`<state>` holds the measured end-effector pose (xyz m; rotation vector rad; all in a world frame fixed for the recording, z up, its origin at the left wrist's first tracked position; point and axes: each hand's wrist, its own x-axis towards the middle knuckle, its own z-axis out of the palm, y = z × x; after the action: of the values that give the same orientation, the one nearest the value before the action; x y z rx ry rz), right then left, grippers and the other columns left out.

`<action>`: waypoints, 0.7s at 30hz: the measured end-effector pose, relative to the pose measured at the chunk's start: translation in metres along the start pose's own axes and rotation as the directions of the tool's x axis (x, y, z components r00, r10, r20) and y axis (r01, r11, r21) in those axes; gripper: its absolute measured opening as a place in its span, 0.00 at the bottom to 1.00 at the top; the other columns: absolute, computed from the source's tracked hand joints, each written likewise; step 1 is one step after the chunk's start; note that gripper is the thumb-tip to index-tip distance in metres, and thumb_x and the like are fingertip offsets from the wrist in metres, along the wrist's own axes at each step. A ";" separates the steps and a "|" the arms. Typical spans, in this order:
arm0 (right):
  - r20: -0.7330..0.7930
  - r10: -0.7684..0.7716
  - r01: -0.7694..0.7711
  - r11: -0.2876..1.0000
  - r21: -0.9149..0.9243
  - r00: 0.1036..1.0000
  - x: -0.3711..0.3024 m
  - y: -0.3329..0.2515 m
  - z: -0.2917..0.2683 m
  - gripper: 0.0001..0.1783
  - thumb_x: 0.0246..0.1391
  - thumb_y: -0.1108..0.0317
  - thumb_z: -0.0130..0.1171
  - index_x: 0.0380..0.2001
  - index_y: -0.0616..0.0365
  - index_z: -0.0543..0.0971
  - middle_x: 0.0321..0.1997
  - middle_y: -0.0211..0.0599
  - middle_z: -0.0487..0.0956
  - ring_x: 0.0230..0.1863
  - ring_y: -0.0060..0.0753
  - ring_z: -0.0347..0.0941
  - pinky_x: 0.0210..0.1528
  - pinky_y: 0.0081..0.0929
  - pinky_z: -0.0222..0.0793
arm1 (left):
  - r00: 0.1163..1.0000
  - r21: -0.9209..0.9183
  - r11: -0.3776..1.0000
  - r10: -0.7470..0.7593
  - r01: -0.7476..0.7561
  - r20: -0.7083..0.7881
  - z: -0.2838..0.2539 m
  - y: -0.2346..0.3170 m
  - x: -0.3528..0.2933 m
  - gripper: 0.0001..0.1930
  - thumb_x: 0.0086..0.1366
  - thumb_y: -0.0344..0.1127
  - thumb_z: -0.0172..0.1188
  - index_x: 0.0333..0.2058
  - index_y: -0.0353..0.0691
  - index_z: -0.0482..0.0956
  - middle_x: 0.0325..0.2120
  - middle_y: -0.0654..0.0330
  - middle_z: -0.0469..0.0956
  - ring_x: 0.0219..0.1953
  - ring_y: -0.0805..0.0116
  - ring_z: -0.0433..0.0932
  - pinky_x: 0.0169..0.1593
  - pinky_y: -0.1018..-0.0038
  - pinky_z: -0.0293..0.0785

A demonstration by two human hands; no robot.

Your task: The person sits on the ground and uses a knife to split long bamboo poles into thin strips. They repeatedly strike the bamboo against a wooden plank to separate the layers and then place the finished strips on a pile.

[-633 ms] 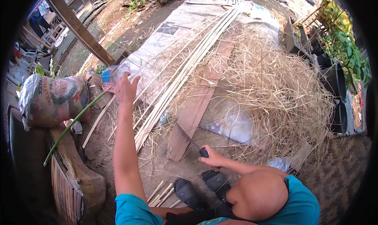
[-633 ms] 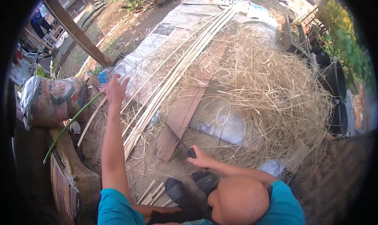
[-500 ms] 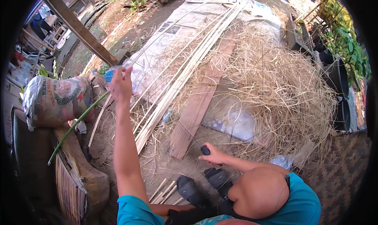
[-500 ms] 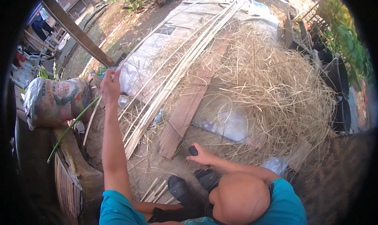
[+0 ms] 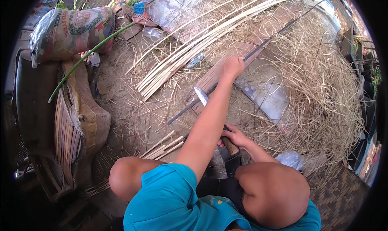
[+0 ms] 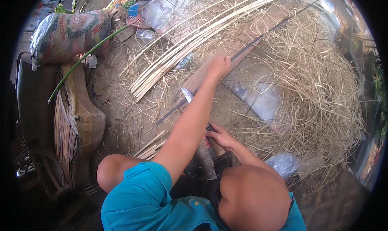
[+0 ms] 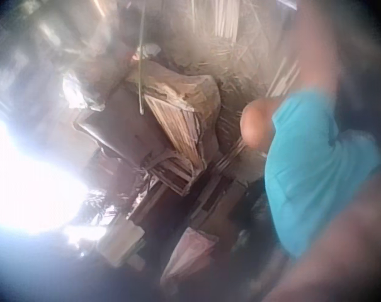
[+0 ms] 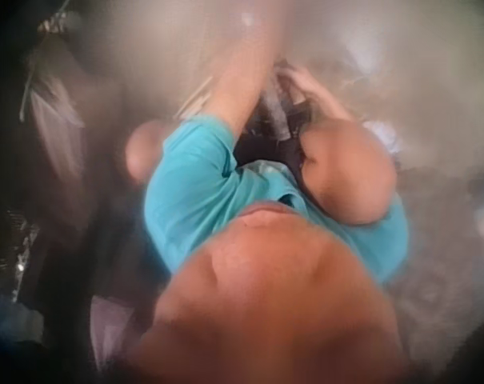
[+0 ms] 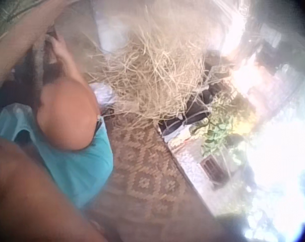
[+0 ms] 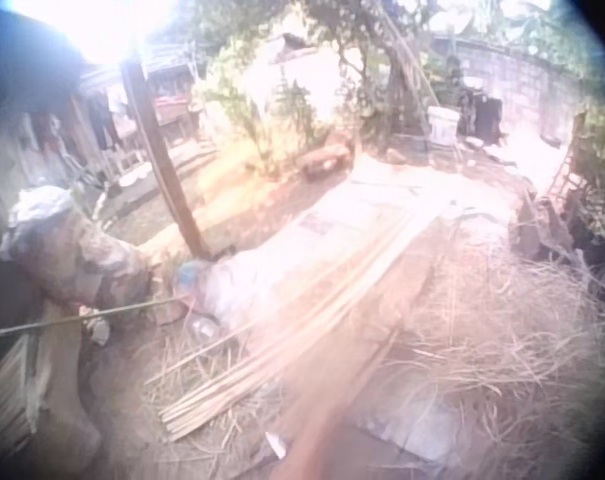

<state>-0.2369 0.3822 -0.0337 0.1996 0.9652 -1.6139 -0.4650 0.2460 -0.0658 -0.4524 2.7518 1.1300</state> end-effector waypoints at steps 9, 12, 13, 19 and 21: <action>-0.425 -0.350 -0.027 0.745 -0.666 0.835 -0.003 -0.119 -0.043 0.29 0.65 0.58 0.57 0.61 0.68 0.68 0.37 0.41 0.81 0.29 0.27 0.77 0.30 0.29 0.76 | 0.993 -0.054 0.993 0.103 -0.106 -0.048 0.034 0.045 0.020 0.15 0.69 0.41 0.56 0.39 0.33 0.83 0.39 0.43 0.83 0.46 0.42 0.81 0.51 0.51 0.76; -0.389 -0.498 0.200 0.776 -0.598 0.775 0.016 -0.074 -0.050 0.26 0.66 0.59 0.55 0.58 0.69 0.69 0.32 0.40 0.80 0.26 0.26 0.76 0.26 0.29 0.74 | 0.997 -0.099 0.992 0.074 -0.075 -0.008 0.042 0.072 0.025 0.13 0.69 0.40 0.56 0.40 0.34 0.83 0.40 0.42 0.83 0.47 0.41 0.81 0.51 0.50 0.76; -0.369 -0.474 0.214 0.798 -0.563 0.799 0.016 -0.063 -0.042 0.25 0.67 0.60 0.54 0.57 0.69 0.69 0.30 0.39 0.79 0.25 0.26 0.76 0.25 0.29 0.74 | 0.997 -0.113 0.991 0.074 -0.077 -0.024 0.038 0.070 0.030 0.13 0.69 0.39 0.56 0.40 0.35 0.83 0.40 0.41 0.83 0.47 0.41 0.81 0.51 0.50 0.75; -0.313 -0.209 0.009 0.843 -0.538 0.926 -0.011 -0.089 -0.028 0.20 0.68 0.61 0.53 0.54 0.67 0.70 0.24 0.36 0.77 0.21 0.24 0.74 0.23 0.26 0.72 | 0.996 -0.148 0.985 0.092 -0.088 0.016 0.039 0.057 0.029 0.12 0.69 0.39 0.55 0.41 0.37 0.82 0.41 0.41 0.82 0.47 0.39 0.80 0.52 0.49 0.75; -0.187 -0.226 0.065 0.784 -0.618 0.956 -0.006 -0.060 -0.008 0.18 0.66 0.63 0.53 0.51 0.67 0.72 0.24 0.35 0.77 0.21 0.23 0.73 0.23 0.25 0.71 | 0.998 -0.144 0.988 0.063 -0.061 0.008 0.037 0.062 0.030 0.12 0.69 0.39 0.55 0.41 0.37 0.82 0.42 0.41 0.82 0.47 0.39 0.80 0.52 0.49 0.75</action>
<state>-0.2912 0.3903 -0.0069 -0.1266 1.6898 -1.3483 -0.5136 0.3070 -0.0580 -0.3769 2.7019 1.3476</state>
